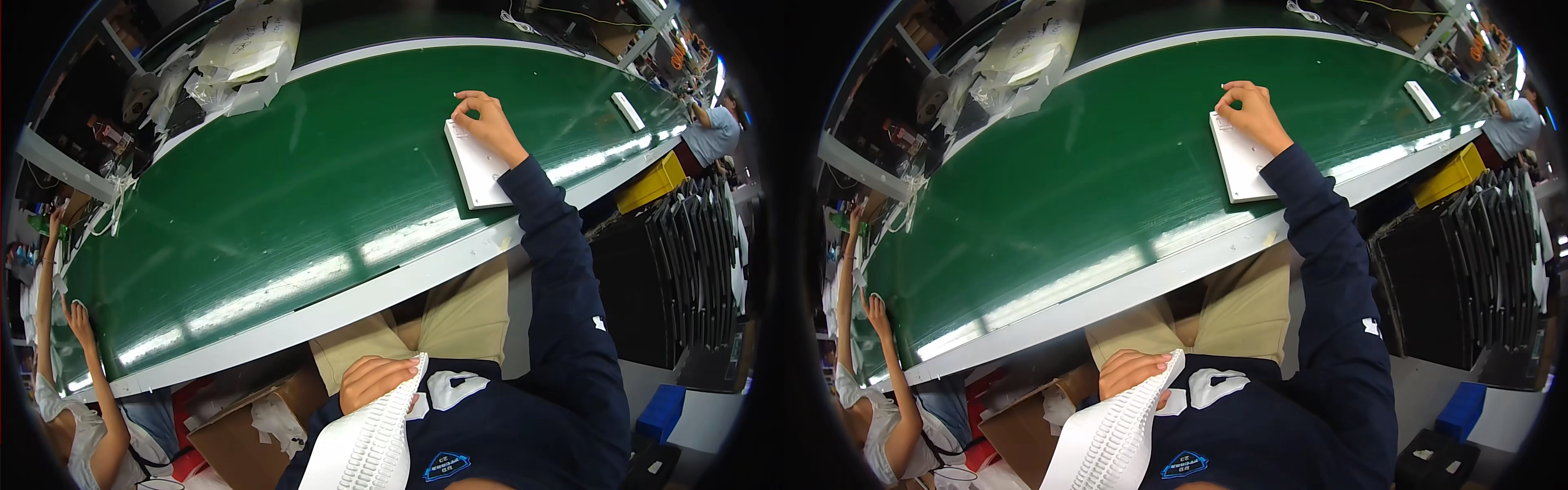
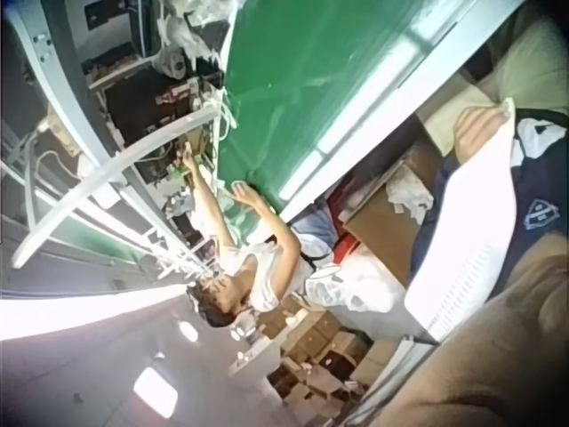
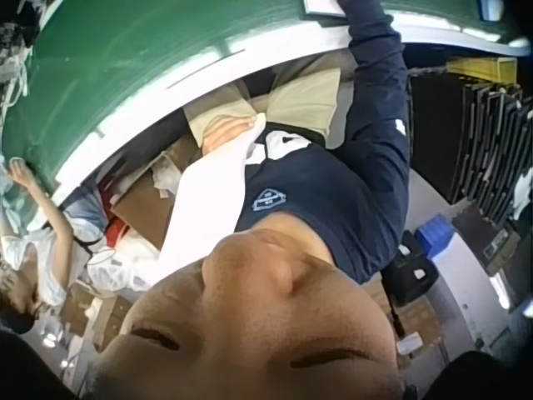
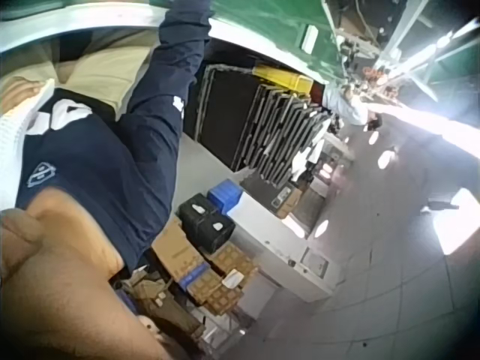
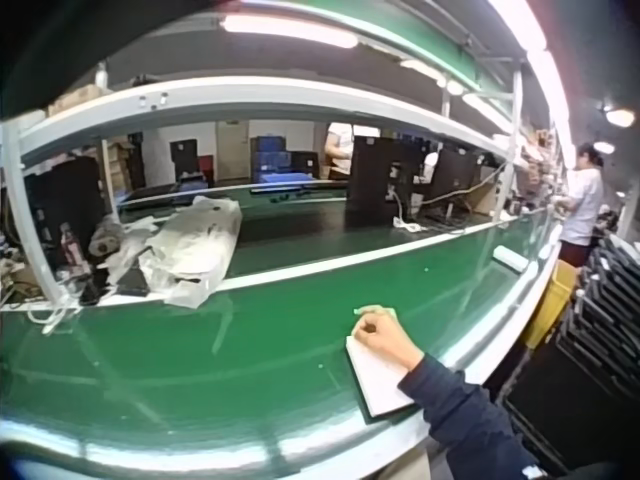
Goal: The person peels small adhesive pads from backing strips by hand and attaches them onto white electronic devices on a conveyor belt.
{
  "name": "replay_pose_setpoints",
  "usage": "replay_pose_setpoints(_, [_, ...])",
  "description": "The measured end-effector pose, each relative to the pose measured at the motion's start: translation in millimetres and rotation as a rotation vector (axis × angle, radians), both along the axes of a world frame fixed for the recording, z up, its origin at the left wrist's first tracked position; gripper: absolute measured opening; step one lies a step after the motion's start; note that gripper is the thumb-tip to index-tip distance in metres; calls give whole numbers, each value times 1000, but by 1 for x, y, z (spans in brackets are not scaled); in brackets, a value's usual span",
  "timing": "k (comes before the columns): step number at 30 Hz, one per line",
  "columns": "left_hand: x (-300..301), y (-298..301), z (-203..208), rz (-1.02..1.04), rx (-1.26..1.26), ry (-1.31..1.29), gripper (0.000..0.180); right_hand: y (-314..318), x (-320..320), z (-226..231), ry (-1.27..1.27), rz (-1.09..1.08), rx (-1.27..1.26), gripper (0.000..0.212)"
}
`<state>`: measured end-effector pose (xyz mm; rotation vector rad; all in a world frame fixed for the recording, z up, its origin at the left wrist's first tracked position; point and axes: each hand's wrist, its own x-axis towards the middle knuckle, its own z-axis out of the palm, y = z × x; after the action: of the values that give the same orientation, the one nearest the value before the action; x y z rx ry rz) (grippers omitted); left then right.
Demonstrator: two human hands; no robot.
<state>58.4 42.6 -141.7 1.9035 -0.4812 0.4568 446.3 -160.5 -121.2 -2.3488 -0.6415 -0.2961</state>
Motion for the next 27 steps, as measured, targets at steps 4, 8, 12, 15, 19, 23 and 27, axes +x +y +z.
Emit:
replay_pose_setpoints(4, [-2, 1, -1, 9, 0, -5, 35, 7, -5, 2, -4, 12, -3, 9])
replay_pose_setpoints(8, [-2, 1, 0, 7, 0, -7, 35, 7, -10, 6, -115, 79, -57, 6])
replay_pose_setpoints(12, [-3, 1, 0, 5, -13, -14, 35, 11, -15, 12, -178, 133, -103, 4])
replay_pose_setpoints(15, [-4, 2, -2, 8, -13, -15, 35, 15, -19, 17, -332, 176, -194, 5])
replay_pose_setpoints(19, [-5, 3, -2, 3, 3, -4, 34, 19, -31, 25, -492, 205, -280, 3])
replay_pose_setpoints(23, [-4, 4, -2, 6, -11, 0, 34, 25, -42, 27, -618, 225, -347, 2])
replay_pose_setpoints(27, [-4, 4, -2, 4, -13, -15, 34, 30, -47, 24, -708, 282, -452, 4])
